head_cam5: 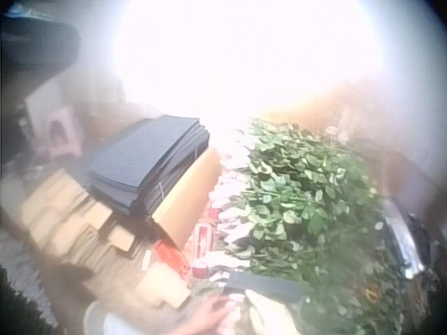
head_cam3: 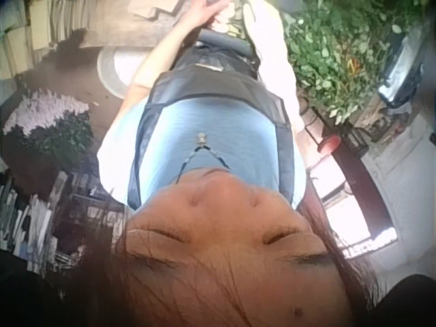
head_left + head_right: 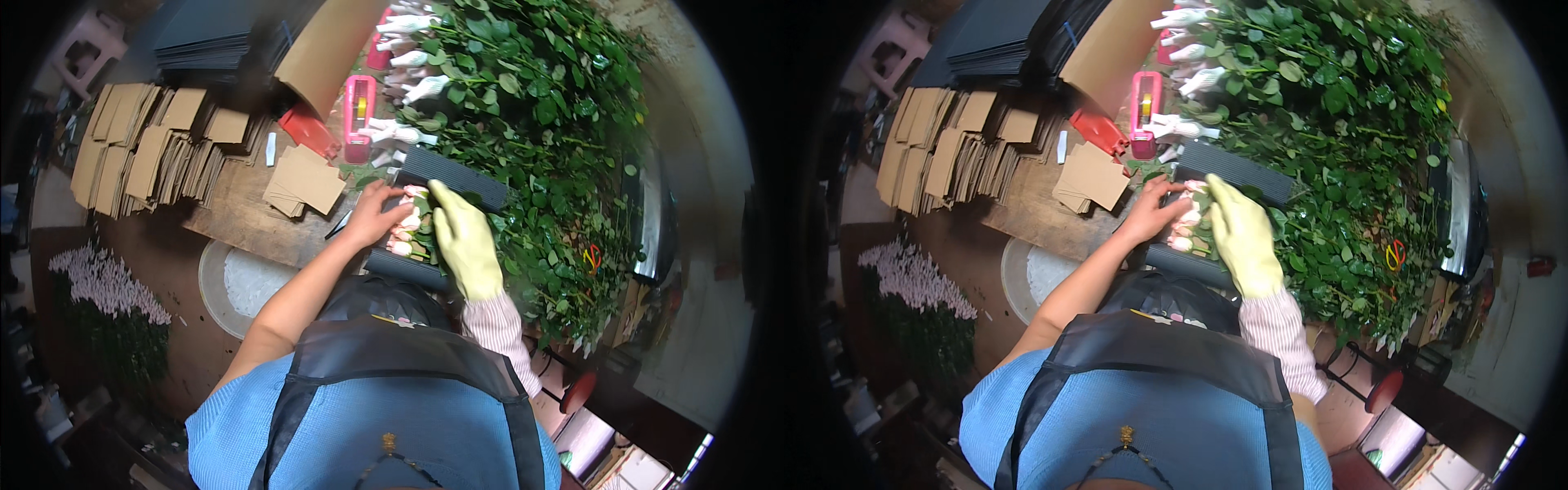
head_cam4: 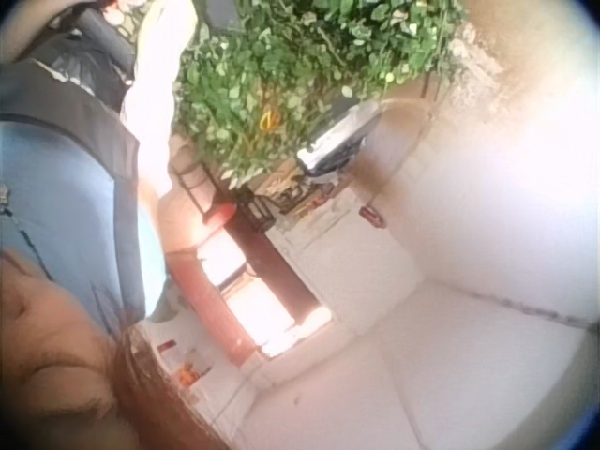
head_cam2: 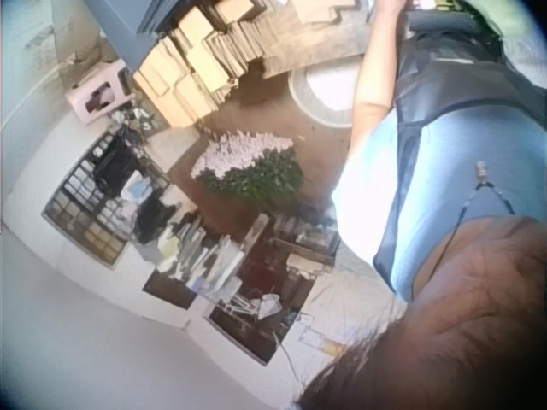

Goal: The person arranges white flowers and green leaves into a black rectangular container. They use scissors to trim the stems and adjust the placement of the flowers and foliage within the container.

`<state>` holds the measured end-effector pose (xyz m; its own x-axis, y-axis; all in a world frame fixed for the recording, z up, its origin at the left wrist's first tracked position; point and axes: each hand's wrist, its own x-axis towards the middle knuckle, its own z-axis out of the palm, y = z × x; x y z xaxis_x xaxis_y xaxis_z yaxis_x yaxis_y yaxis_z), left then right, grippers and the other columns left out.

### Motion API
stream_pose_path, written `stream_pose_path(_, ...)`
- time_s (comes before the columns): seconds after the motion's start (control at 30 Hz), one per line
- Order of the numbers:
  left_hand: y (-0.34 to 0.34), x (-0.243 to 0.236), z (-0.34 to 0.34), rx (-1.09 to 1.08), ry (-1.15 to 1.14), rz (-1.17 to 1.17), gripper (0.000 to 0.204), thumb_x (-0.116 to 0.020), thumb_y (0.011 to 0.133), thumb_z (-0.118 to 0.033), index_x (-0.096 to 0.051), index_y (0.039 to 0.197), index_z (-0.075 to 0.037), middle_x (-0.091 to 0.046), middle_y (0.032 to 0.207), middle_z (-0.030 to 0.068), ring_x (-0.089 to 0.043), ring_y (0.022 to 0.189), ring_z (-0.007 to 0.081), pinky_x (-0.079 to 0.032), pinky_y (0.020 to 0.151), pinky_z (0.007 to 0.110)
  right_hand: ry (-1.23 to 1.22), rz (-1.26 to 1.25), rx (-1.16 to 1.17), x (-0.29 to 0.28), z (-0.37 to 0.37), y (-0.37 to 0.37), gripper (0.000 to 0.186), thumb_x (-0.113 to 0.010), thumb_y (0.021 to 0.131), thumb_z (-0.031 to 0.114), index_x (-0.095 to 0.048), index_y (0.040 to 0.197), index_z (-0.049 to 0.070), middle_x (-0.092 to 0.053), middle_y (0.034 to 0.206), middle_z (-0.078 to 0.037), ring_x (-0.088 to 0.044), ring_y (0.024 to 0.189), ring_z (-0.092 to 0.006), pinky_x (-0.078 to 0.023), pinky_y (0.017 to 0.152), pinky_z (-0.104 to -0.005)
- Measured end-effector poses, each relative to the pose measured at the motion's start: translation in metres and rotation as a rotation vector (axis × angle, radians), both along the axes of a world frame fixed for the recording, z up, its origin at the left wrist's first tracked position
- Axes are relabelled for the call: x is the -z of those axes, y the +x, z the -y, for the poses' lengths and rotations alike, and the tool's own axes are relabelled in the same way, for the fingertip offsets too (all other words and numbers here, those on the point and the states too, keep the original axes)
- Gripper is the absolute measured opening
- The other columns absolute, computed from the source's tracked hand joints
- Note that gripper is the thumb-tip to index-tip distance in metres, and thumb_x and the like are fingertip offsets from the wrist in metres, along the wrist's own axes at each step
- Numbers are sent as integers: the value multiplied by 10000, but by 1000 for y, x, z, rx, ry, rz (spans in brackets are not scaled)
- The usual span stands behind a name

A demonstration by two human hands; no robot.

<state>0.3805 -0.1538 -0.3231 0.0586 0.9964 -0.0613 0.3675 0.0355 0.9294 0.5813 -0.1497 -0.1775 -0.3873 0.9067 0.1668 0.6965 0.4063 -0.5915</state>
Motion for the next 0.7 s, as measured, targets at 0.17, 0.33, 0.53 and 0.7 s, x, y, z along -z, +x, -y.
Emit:
stream_pose_path(0.17, -79, -47, 20, 7, 189, -862, 841, -896, 676, -166, -537, 1435, -129, -485, 1483, 179, -452, 1354, 380, -392, 1071, 503, -100, -167, 290, -30, 52, 17, 408, -560, 1004, 89, -587, 1394, -26, -633, 1370, -246, -617, 1265, -384, -469, 1103, -406)
stream_pose_path(0.33, -122, -22, 22, 121, 294, -956, 571, -831, 765, -203, -668, 1311, -162, -579, 1434, 81, -520, 1235, 328, -414, 985, 484, -115, -47, 246, -27, 65, 21, 391, -579, 1016, 123, -599, 1393, 21, -633, 1371, -230, -605, 1263, -397, -469, 1096, -421)
stream_pose_path(0.53, -144, -72, -6, -175, 766, -974, 270, -690, 980, -243, -731, 1238, -174, -710, 1239, 27, -602, 1003, 221, -451, 876, 370, -155, -171, 257, -29, 71, 21, 420, -601, 1009, 139, -591, 1408, 6, -630, 1387, -225, -666, 1180, -336, -503, 1039, -393)
stream_pose_path(0.7, -73, -123, 12, -170, 9, 435, 165, -596, 1070, -184, -702, 1073, -58, -624, 914, -49, -543, 825, 50, -461, 716, 249, -660, -591, 302, -45, 66, -3, 545, -695, 989, 208, -531, 1457, -18, -677, 1270, -138, -681, 909, -96, -541, 780, -244)
